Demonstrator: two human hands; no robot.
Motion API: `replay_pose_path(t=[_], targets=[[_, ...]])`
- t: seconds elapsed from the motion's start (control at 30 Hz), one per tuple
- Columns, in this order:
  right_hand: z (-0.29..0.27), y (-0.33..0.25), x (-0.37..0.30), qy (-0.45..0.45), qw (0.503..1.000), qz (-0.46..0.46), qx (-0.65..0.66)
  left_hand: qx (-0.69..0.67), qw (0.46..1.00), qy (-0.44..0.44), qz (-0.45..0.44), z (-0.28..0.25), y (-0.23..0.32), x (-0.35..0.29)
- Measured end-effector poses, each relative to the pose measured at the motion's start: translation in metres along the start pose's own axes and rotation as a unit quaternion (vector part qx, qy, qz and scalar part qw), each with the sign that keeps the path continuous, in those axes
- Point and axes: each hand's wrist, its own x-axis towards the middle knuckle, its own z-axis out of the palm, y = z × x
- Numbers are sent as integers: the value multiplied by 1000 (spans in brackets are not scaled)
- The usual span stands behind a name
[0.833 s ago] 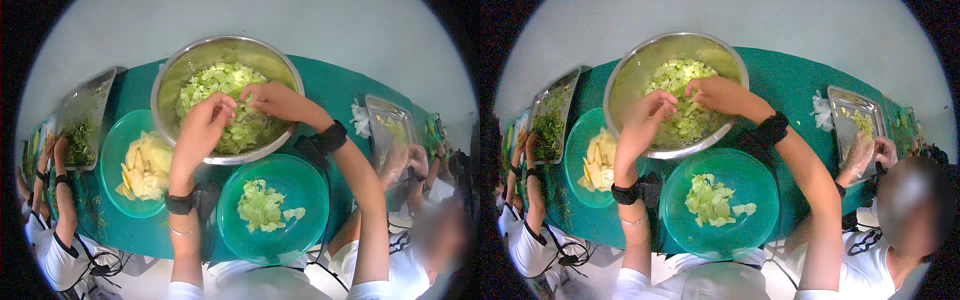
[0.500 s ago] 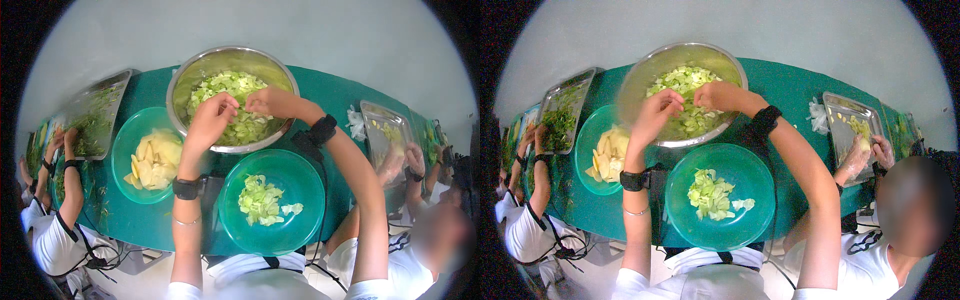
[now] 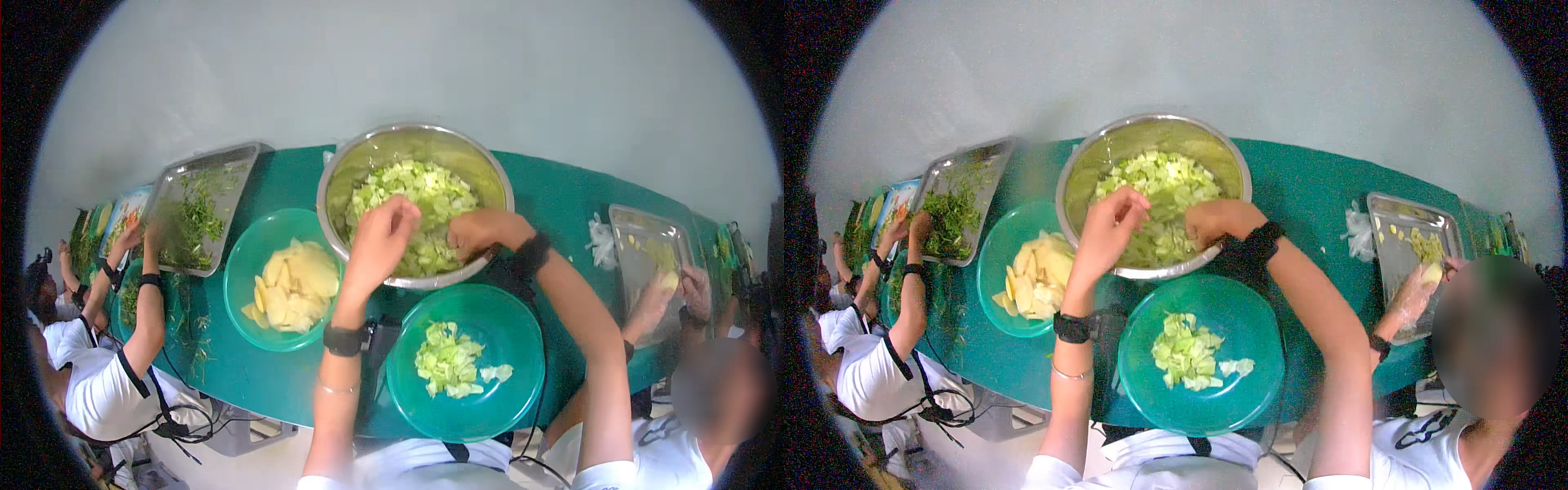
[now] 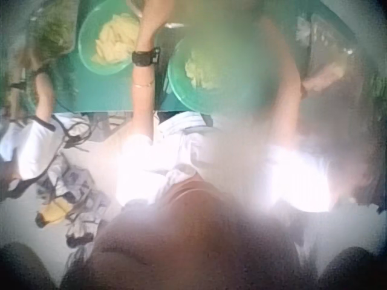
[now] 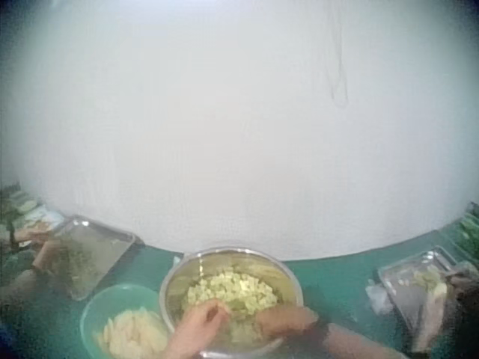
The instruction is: Tearing cabbage leaves into smaller pieces by hand and placing them into a large metal bowl.
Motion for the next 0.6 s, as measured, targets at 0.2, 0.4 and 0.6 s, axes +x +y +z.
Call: replay_pose_path(t=[0.2, 0.4, 0.6], targets=[[4, -4, 6, 66, 994, -49, 67, -3, 1000, -6, -16, -4, 10, -4], [-4, -8, -1, 47, 986, -107, 117, -15, 1000, -7, -20, -6, 12, -3], [-2, -7, -4, 179, 942, -174, 226, 0, 1000, -1, -6, -4, 8, 1]])
